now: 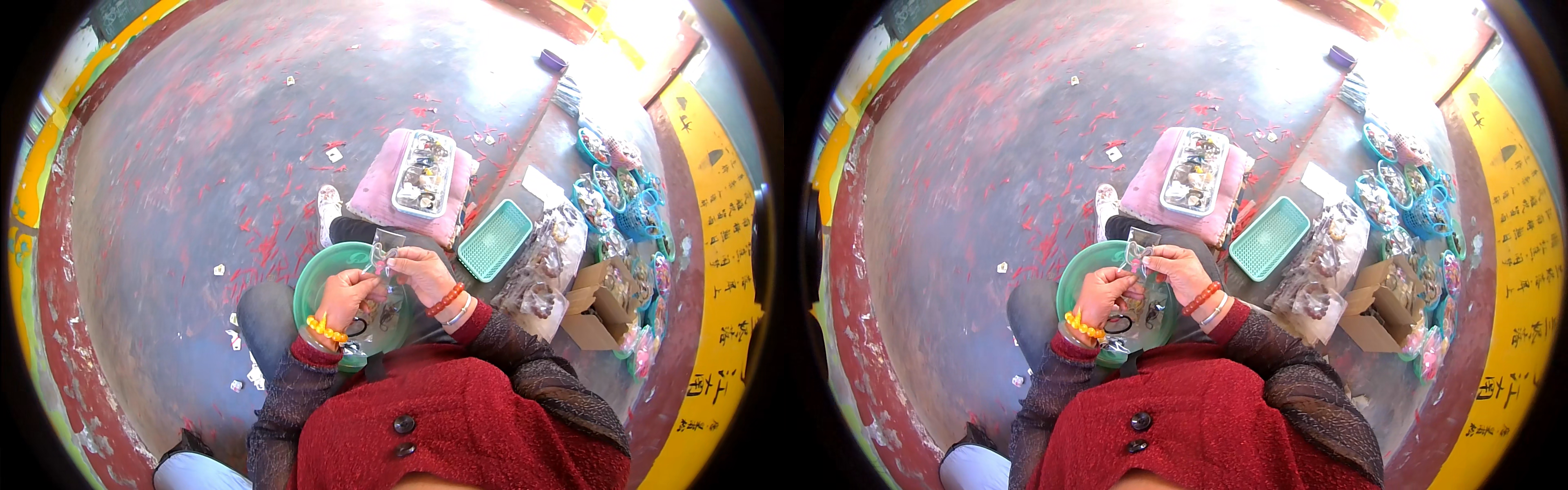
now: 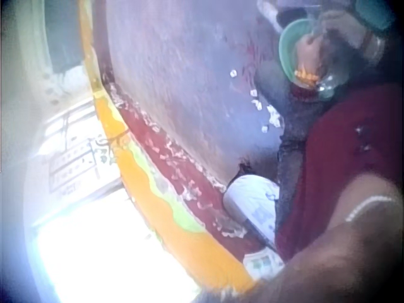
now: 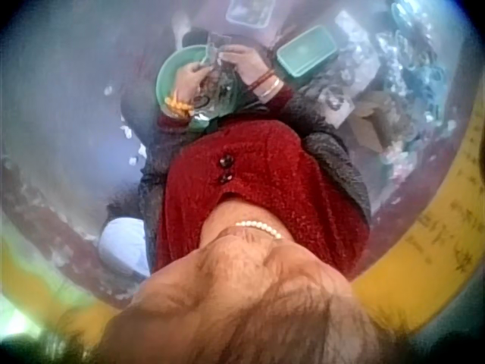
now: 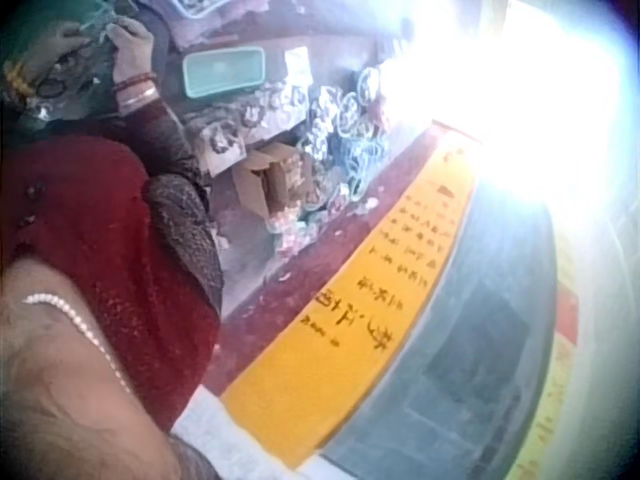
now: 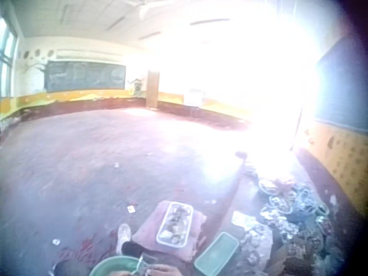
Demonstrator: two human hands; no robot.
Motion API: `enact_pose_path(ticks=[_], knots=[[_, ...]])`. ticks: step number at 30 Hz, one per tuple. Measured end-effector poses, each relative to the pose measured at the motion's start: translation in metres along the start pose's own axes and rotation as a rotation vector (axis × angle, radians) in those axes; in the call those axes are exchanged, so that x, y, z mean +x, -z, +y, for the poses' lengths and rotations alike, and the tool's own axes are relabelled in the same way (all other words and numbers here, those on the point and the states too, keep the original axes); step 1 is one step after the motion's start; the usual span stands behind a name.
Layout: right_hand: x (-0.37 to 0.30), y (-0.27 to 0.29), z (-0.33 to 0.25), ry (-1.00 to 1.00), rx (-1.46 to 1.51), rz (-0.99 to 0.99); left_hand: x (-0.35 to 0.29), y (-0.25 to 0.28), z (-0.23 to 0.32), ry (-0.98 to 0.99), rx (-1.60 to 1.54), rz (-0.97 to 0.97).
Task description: The person sits on the floor and sorts small items from a green bowl into a rectangular container. They handle various small objects, including colorful balls and packaged items, picking them up one by one and placing them into the container.
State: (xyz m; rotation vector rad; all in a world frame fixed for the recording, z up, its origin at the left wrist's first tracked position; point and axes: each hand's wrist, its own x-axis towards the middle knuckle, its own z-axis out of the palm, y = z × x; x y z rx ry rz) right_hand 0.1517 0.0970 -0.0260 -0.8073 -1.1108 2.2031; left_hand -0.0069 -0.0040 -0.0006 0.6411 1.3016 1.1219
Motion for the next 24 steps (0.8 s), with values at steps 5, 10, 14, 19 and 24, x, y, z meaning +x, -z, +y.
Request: enact_pose_path(ticks=[5, 10, 14, 19, 24], knots=[[-0.004, 0.008, -0.025, 0.084, -0.186, -0.217, -0.003, -0.003, -0.005, -0.17, 0.047, 0.137], [-0.012, 0.015, -0.048, -0.212, -0.118, -0.181, 0.008, 0.006, -0.018, -0.788, 0.483, 0.195], [-0.011, 0.022, -0.038, -0.332, -0.213, -0.284, -0.007, -0.006, -0.008, -0.662, 0.289, 0.07], [-0.012, 0.022, -0.024, -0.395, -0.188, -0.3, -0.004, -0.003, -0.015, -0.744, 0.37, 0.057], [-0.006, 0.029, -0.029, -0.274, -0.171, -0.241, -0.012, -0.017, 0.01, -0.891, 0.687, 0.238]])
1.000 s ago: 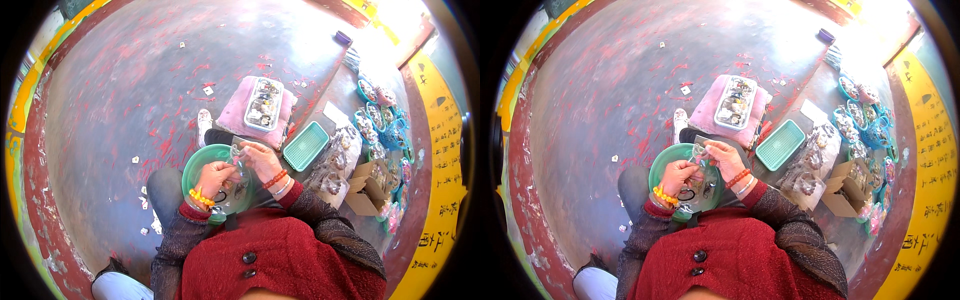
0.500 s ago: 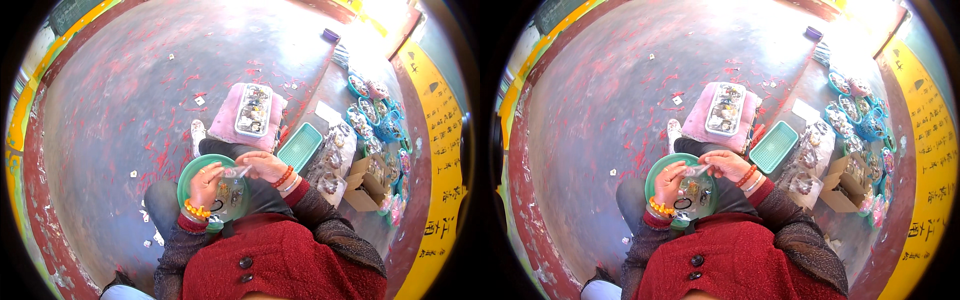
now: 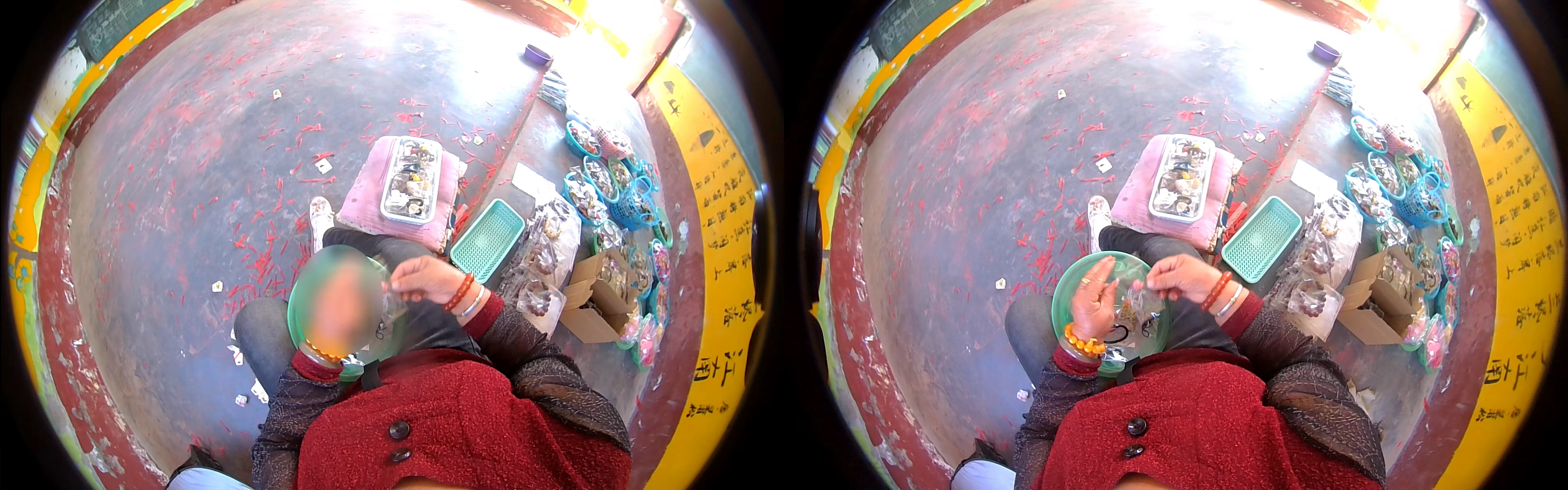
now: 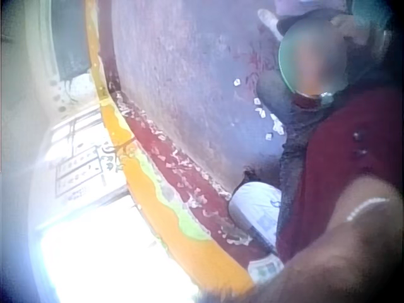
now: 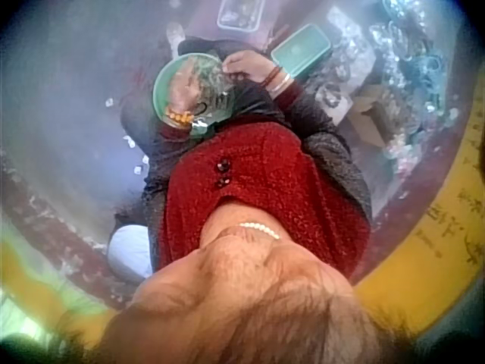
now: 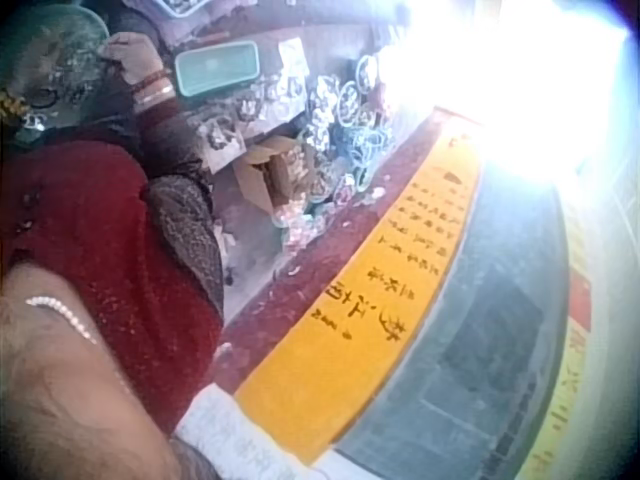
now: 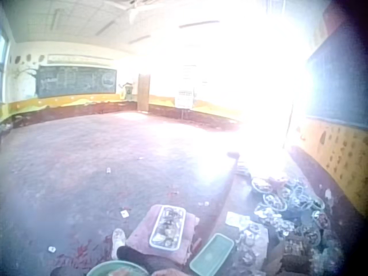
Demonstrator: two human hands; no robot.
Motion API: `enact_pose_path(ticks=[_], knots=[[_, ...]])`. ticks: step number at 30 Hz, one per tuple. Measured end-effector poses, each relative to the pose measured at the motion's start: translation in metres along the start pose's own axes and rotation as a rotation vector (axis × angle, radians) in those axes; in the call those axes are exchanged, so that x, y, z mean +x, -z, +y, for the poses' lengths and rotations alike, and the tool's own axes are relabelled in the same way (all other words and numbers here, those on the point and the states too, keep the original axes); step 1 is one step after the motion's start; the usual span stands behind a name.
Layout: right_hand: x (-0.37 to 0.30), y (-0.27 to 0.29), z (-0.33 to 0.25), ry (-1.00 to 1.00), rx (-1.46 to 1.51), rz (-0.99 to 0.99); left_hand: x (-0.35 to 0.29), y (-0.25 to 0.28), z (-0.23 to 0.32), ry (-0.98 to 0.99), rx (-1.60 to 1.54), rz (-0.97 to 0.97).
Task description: The person sits on the floor and sorts small items from a green bowl into a rectangular container. They handle various small objects, including colorful balls and packaged items, picking them up one by one and placing them into the container.
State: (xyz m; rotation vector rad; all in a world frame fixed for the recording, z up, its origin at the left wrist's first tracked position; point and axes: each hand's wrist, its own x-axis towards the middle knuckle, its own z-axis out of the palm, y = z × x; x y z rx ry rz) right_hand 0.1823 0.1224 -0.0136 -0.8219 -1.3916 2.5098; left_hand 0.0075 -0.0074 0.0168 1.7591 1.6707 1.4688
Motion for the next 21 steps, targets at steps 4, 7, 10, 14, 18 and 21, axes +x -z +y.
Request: enact_pose_path(ticks=[4, 7, 10, 14, 18, 21], knots=[[0.021, 0.051, -0.02, 0.165, -0.053, 0.283, -0.003, 0.0, -0.013, -0.111, 0.2, 0.063], [0.046, 0.113, -0.031, 0.144, -0.143, 0.5, -0.008, -0.004, -0.023, -0.117, 0.224, 0.061], [0.068, 0.14, -0.038, 0.119, -0.123, 0.733, -0.008, -0.005, -0.02, -0.101, 0.248, 0.038], [0.089, 0.156, -0.043, 0.058, -0.151, 0.82, -0.013, -0.009, -0.03, -0.062, 0.228, 0.035], [0.105, 0.172, -0.04, 0.061, -0.138, 0.813, -0.013, -0.011, -0.034, -0.07, 0.243, 0.014], [0.113, 0.176, -0.038, 0.014, -0.148, 0.78, -0.017, -0.016, -0.044, -0.048, 0.26, 0.001]])
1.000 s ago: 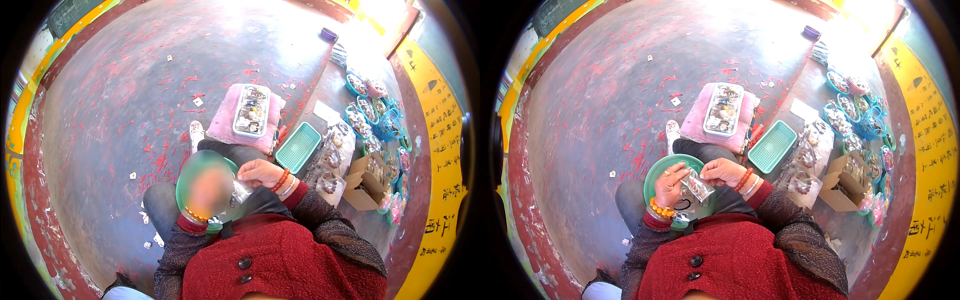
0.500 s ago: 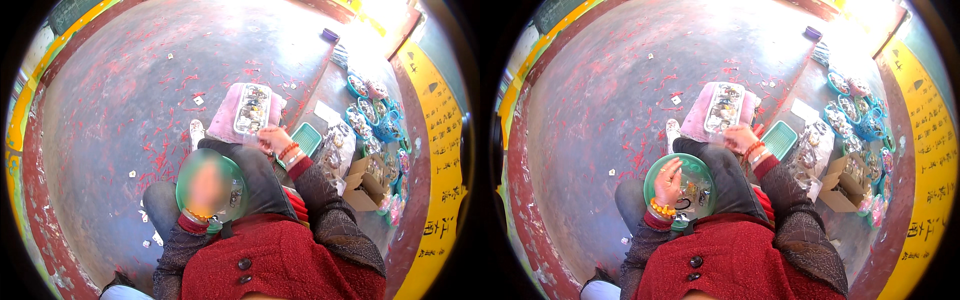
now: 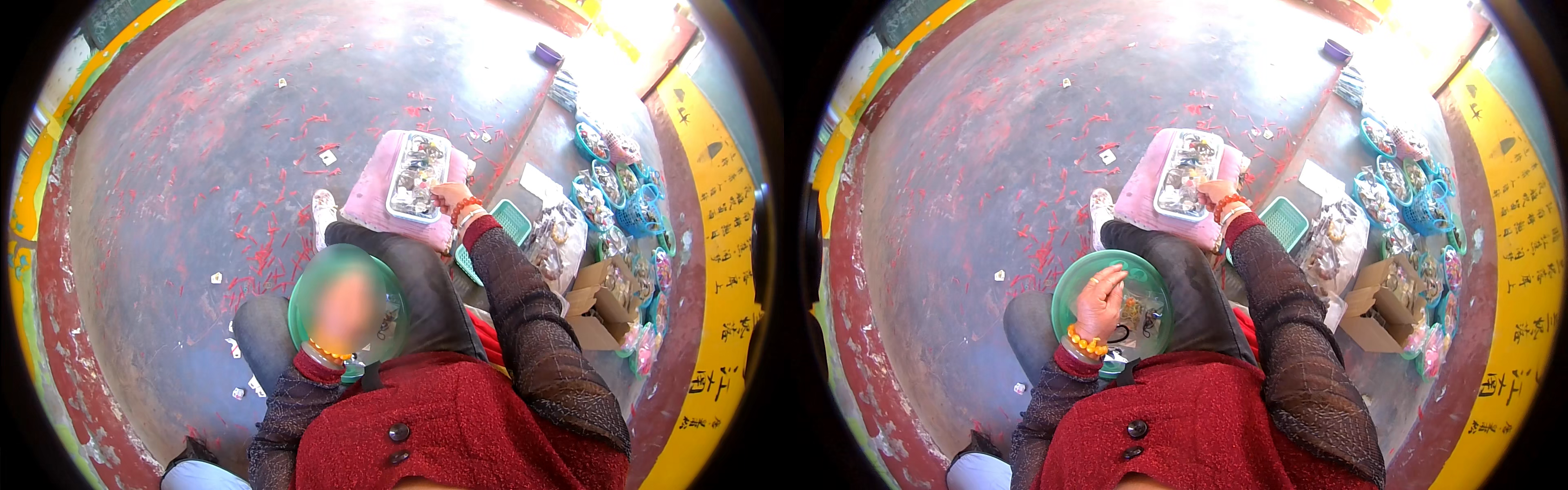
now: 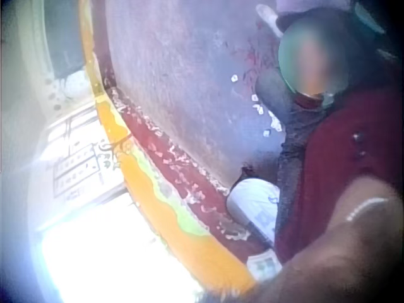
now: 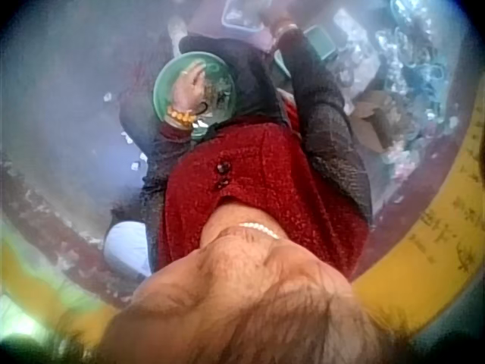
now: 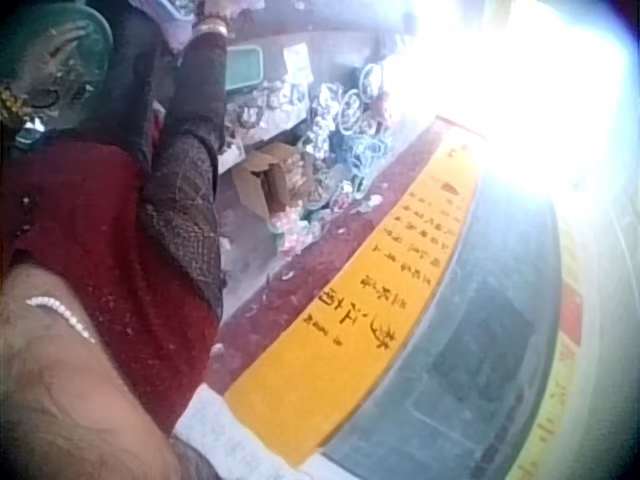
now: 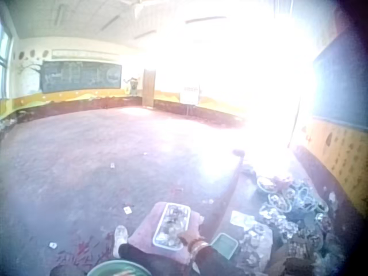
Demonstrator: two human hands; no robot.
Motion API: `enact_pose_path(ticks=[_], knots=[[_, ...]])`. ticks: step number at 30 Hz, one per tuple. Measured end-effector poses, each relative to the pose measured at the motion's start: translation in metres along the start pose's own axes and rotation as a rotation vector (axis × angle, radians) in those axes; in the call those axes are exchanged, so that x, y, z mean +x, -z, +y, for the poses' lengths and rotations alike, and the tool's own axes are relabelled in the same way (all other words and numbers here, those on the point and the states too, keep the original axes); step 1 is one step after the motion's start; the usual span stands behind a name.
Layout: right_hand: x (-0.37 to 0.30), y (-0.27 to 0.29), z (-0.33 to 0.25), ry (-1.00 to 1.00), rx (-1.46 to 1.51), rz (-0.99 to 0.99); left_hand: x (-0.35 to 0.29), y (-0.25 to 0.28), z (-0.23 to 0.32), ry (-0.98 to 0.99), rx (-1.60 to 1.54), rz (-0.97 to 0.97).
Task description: The person sits on the floor and sorts small items from a green bowl into a rectangular container. They handle various small objects, including colorful balls and packaged items, picking them up one by one and placing them into the container.
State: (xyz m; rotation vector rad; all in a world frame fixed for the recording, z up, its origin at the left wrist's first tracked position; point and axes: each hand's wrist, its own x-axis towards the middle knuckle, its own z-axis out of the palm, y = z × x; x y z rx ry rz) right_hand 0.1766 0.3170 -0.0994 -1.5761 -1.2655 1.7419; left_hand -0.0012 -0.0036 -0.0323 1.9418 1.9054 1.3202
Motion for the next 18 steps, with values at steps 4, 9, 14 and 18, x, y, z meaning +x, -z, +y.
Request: enact_pose_path(ticks=[4, 9, 14, 18], knots=[[0.007, 0.003, 0.002, 0.067, -0.076, 0.05, -0.001, -0.002, -0.003, 0.009, 0.01, -0.017], [-0.025, -0.006, -0.014, 0.2, -0.225, 0.218, 0.007, 0.008, 0.014, 0.012, -0.027, 0.001], [-0.085, -0.029, -0.004, 0.468, -0.214, 0.156, 0.009, 0.011, 0.015, -0.027, -0.013, 0.07], [-0.173, -0.081, 0.024, 1.037, -0.469, -0.024, 0.005, 0.01, 0.004, 0.336, -0.357, 0.136]])
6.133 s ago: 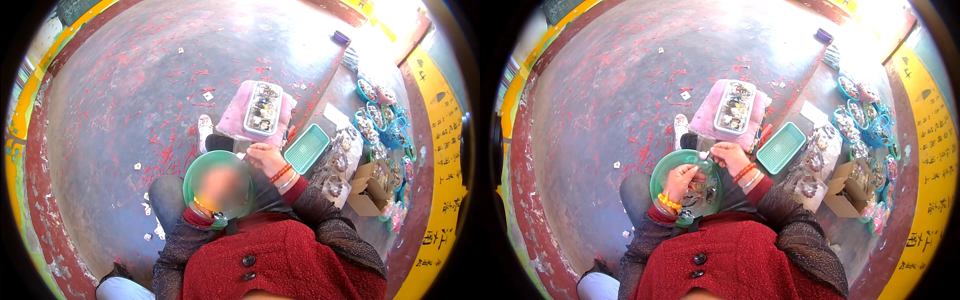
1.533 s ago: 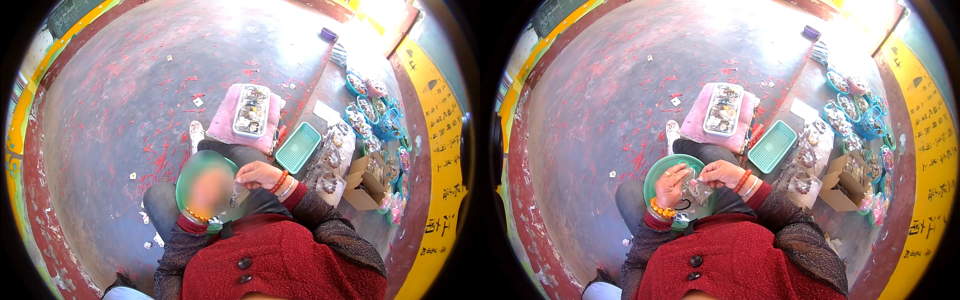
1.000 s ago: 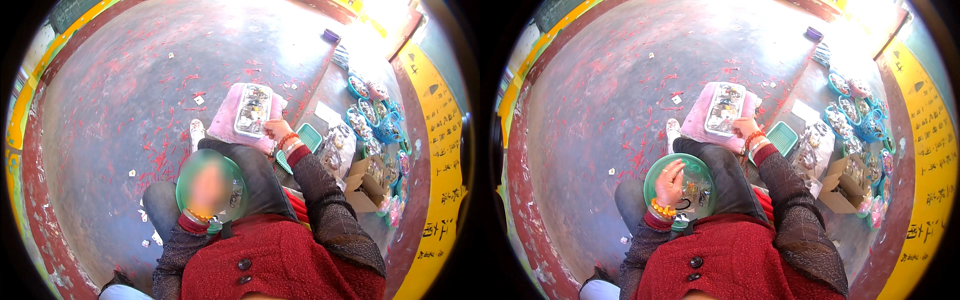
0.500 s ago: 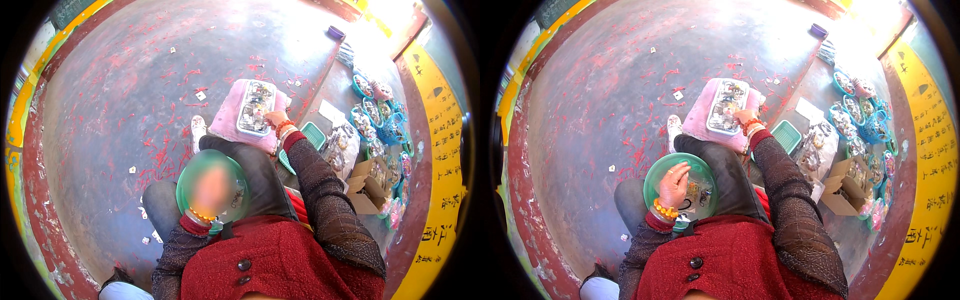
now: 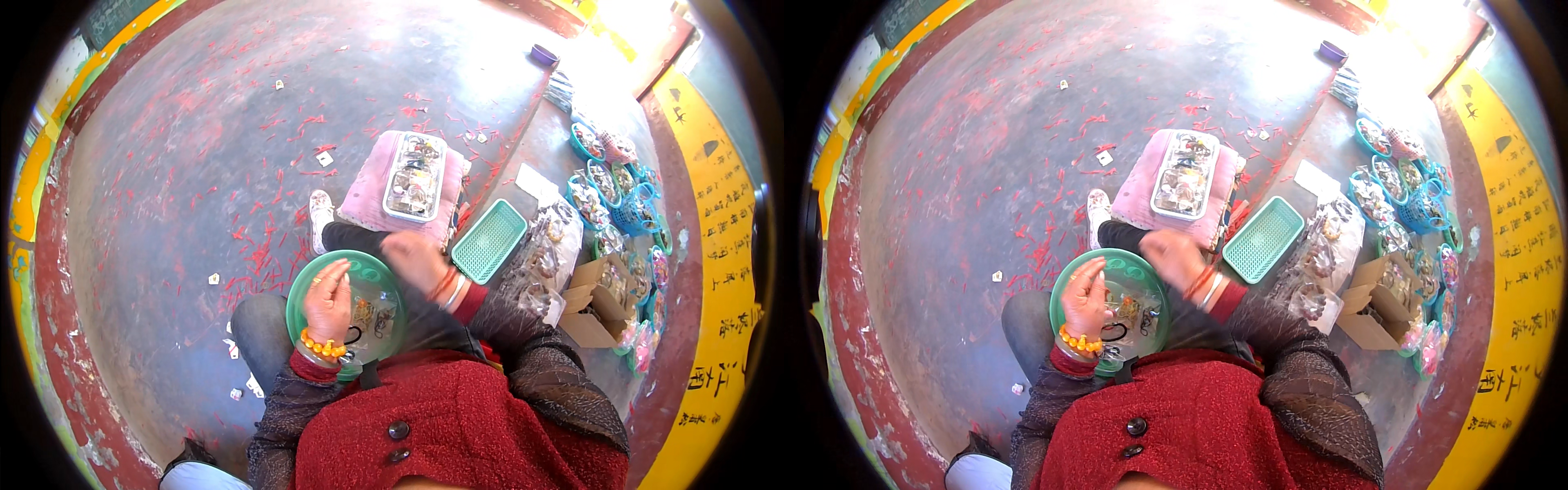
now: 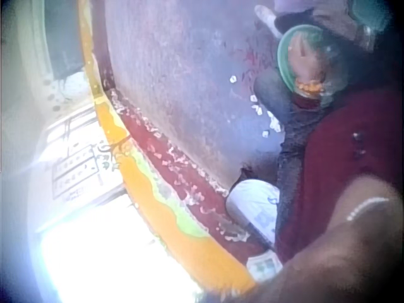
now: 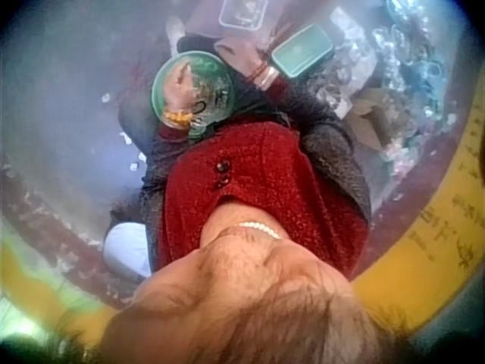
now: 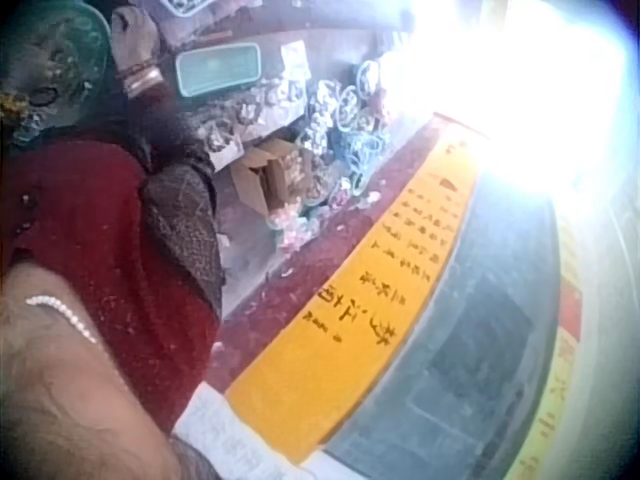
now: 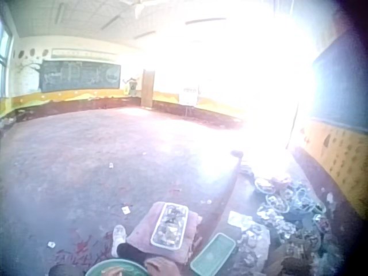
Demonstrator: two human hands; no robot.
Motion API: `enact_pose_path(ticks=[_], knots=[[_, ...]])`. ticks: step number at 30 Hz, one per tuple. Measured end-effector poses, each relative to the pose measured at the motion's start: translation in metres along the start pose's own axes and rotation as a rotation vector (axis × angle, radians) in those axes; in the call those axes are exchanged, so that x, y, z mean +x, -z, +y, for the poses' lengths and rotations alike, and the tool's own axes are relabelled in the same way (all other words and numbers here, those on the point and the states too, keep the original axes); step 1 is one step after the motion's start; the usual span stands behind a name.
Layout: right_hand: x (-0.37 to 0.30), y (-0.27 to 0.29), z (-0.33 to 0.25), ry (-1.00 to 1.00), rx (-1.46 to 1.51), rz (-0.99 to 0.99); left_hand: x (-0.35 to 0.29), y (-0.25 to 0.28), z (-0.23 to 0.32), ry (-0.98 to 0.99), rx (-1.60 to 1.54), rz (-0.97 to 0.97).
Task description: The person sits on the floor and sorts small items from a green bowl into a rectangular container. They handle various small objects, including colorful balls and packaged items, picking them up one by one and placing them into the container.
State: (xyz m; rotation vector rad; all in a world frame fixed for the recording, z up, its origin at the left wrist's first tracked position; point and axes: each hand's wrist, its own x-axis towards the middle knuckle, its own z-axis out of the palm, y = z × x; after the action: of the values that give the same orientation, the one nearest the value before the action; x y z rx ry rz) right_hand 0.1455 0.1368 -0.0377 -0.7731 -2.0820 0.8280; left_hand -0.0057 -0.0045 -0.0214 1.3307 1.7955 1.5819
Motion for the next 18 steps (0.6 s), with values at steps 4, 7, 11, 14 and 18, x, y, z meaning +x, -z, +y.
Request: enact_pose_path(ticks=[4, 7, 11, 14, 18], knots=[[-0.041, -0.028, -0.057, 0.3, -0.095, -0.405, 0.004, 0.008, 0.022, 0.202, -0.287, 0.114], [-0.057, -0.047, -0.055, 0.368, -0.211, -0.495, 0.006, 0.012, 0.011, 0.285, -0.354, 0.128], [-0.072, -0.054, -0.044, 0.374, -0.314, -0.604, 0.006, 0.015, 0.018, 0.396, -0.448, 0.118], [-0.077, -0.057, -0.04, 0.331, -0.292, -0.69, 0.006, 0.016, 0.02, 0.437, -0.465, 0.114], [-0.077, -0.06, -0.041, 0.328, -0.273, -0.608, 0.006, 0.015, 0.019, 0.435, -0.473, 0.095]])
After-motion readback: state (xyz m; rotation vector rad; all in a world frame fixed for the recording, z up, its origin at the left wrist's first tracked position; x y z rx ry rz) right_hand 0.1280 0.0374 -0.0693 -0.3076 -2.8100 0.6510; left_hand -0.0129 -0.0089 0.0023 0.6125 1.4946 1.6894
